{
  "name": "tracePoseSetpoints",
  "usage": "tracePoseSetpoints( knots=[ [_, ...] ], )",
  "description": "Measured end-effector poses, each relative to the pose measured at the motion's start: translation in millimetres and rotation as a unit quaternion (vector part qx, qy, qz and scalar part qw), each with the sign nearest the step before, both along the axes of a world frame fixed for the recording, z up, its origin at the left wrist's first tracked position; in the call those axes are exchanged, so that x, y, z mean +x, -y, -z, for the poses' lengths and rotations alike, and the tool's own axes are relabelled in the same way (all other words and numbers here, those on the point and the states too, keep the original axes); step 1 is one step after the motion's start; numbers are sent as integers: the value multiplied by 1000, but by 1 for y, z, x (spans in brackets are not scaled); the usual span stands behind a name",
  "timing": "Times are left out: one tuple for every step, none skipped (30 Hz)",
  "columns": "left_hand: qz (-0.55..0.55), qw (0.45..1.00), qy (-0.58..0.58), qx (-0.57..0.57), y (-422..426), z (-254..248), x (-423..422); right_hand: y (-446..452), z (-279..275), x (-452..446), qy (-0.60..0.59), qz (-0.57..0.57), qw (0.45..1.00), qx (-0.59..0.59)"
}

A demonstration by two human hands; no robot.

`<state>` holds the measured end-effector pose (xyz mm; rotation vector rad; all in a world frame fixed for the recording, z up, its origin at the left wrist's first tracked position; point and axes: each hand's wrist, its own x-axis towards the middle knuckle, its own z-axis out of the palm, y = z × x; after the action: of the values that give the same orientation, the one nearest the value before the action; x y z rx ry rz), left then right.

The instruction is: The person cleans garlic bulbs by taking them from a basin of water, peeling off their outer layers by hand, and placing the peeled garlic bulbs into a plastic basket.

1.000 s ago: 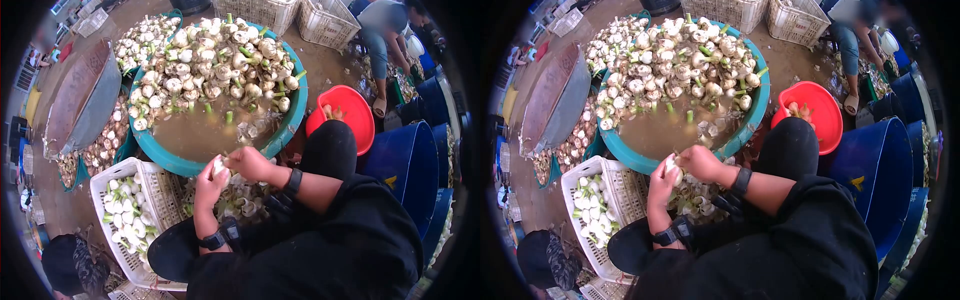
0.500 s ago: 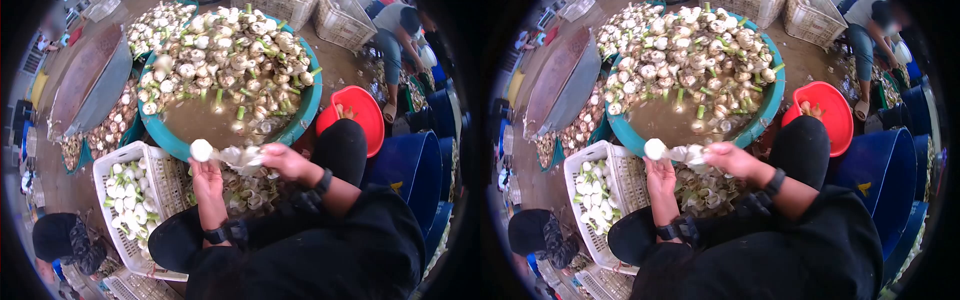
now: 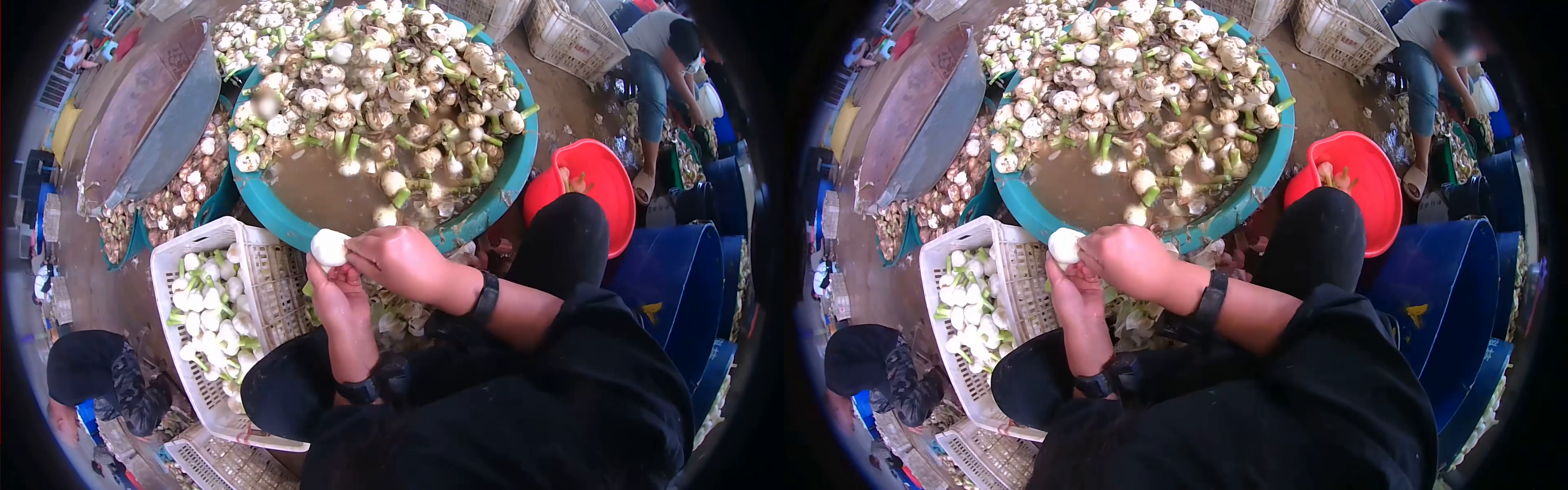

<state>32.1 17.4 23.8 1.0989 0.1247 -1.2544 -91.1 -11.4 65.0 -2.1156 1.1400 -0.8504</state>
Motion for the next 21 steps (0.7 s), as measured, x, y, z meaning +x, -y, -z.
tracePoseSetpoints(
  knots=[
    [-8, 999, 39, 0, 1, -3, -1, 0, 3, 1, 2, 2, 1000, 1],
    [-18, 997, 76, -1, 1, -5, -1, -1, 6, 2, -29, -13, 999, -22],
    [-18, 997, 75, 2, 1, -5, 0, -2, 10, 2, -62, -30, 997, -43],
    [9, 997, 80, 3, 1, -5, 2, 1, 16, 1, -65, -31, 997, -42],
    [36, 996, 84, 4, 0, -4, 3, 7, 20, -1, -75, -31, 995, -65],
    [35, 996, 81, 4, -1, -2, 2, 14, 23, -4, -83, -30, 992, -89],
    [50, 998, 28, -1, -3, 0, 3, 19, 25, -8, 10, 41, 999, 29],
    [66, 998, -23, -8, -5, 1, 4, 26, 27, -16, 50, 84, 989, 115],
    [50, 998, -40, -4, -5, -4, 5, 29, 29, -23, 67, 108, 983, 130],
    [47, 998, -38, -5, -4, -4, 8, 30, 30, -28, 84, 129, 977, 147],
    [30, 998, -49, 3, -2, -3, 11, 25, 28, -28, 98, 93, 983, 121],
    [15, 998, -61, 12, -1, -2, 13, 18, 26, -22, 98, 92, 983, 122],
    [14, 996, -89, 18, 1, 0, 13, 11, 24, -13, 74, 32, 997, -23],
    [17, 996, -90, 19, 0, 3, 12, 6, 20, -8, 46, -27, 984, -167],
    [39, 994, -100, 20, -1, 4, 12, 3, 18, -6, 44, -23, 985, -166],
    [62, 992, -110, 21, -1, 6, 13, 1, 17, -5, -22, -40, 983, -180],
    [65, 994, -89, 2, 0, 8, 15, 1, 16, -4, -87, -59, 976, -193],
    [65, 994, -88, 2, 0, 10, 16, 1, 15, -3, -86, -59, 976, -192],
    [65, 995, -70, 32, 1, 10, 17, 2, 15, -3, -104, -67, 977, -175],
    [64, 995, -53, 62, 0, 10, 16, 3, 15, -3, -122, -76, 977, -157],
    [63, 995, -54, 63, -2, 12, 16, 7, 19, -6, -123, -77, 977, -155]
  ],
)
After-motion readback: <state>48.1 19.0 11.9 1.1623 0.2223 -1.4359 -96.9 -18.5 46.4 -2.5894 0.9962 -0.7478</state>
